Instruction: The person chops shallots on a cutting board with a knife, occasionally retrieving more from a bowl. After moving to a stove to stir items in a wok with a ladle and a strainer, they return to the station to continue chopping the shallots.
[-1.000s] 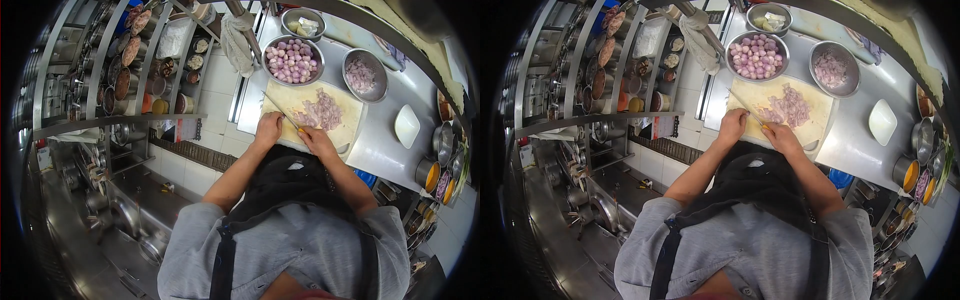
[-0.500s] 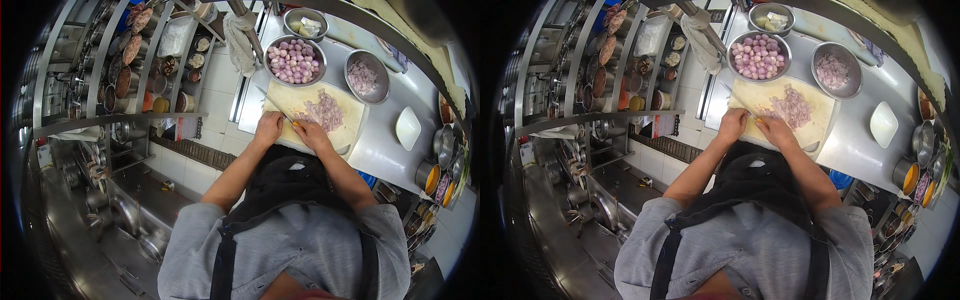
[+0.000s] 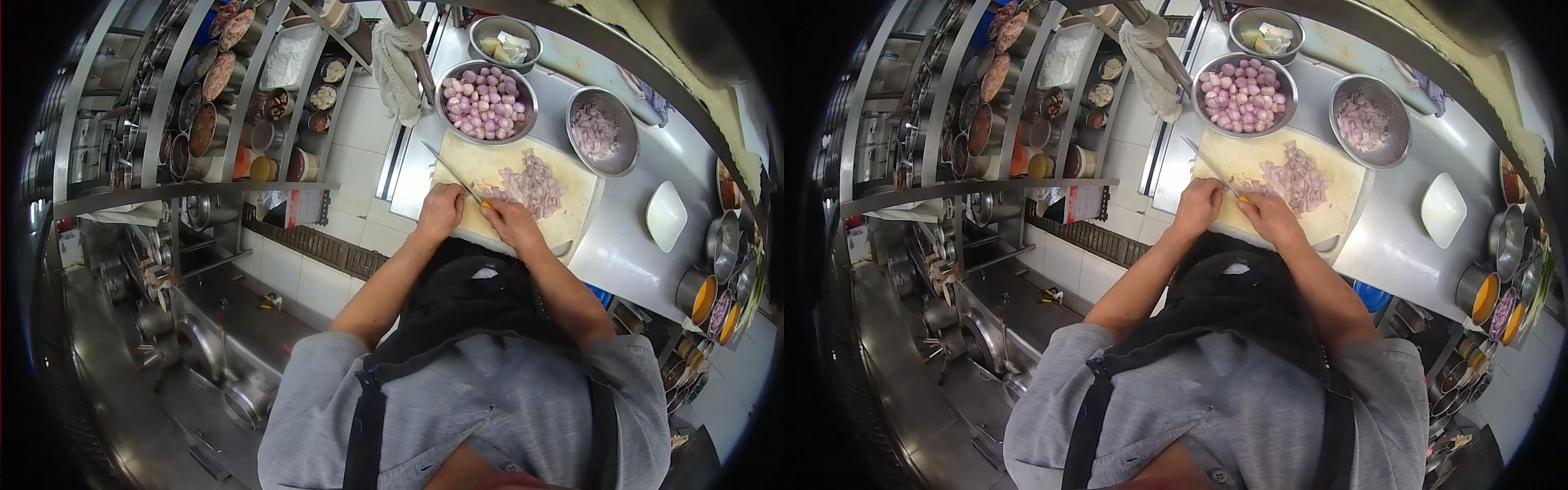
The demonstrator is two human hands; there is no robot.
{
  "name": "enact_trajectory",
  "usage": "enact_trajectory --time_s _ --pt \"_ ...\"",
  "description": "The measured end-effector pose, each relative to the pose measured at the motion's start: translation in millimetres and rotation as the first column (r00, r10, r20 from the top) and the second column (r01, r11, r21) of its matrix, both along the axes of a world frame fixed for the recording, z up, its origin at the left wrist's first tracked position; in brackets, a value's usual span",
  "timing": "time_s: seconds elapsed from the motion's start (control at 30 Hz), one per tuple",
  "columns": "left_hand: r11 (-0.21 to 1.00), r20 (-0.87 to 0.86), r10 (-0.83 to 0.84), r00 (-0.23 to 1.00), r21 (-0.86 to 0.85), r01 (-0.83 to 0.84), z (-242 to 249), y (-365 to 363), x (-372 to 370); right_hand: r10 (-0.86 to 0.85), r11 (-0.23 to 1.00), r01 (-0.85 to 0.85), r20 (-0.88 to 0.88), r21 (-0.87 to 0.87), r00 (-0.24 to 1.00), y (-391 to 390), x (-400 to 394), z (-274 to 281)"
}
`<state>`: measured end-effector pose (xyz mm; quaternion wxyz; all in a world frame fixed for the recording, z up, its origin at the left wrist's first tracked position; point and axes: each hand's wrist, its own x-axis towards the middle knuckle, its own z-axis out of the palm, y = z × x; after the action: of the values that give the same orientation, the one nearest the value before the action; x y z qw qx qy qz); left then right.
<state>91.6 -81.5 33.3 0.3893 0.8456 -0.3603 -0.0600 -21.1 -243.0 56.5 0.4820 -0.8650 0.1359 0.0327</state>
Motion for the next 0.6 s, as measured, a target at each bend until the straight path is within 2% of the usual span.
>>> enact_trajectory --time_s 0.1,0.17,0.27,0.4,0.5,0.6 --pt "1.0 -0.009 0.005 1.0 -0.006 -0.005 -1.4 2.6 -1.5 -0.03 0.999 0.03 -0.004 0.041 1.0 -1.2 -9.0 10.4" --pt "1.0 0.013 0.019 1.0 0.007 -0.019 -2.3 1.4 -1.3 -0.001 0.999 0.004 -0.073 0.049 0.997 -1.4 -7.7 18.4" --pt "1.0 0.013 0.015 1.0 0.003 -0.015 -2.9 1.5 -1.4 0.031 0.999 -0.031 0.0 -0.014 1.0 2.7 5.9 -1.7" --pt "1.0 0.012 -0.004 1.0 -0.007 0.004 -3.5 0.8 0.2 0.005 1.0 -0.005 -0.005 0.02 1.0 1.0 2.1 3.6" --pt "1.0 0.021 0.008 1.0 -0.024 -0.007 -2.5 1.6 -2.0 -0.044 0.998 0.047 -0.054 0.049 0.998 -1.5 -7.8 14.9" --pt "0.999 0.018 0.026 0.999 0.02 -0.026 -2.0 -0.4 -2.1 -0.022 0.992 0.036 -0.117 0.119 0.993 -1.5 -5.2 17.9"
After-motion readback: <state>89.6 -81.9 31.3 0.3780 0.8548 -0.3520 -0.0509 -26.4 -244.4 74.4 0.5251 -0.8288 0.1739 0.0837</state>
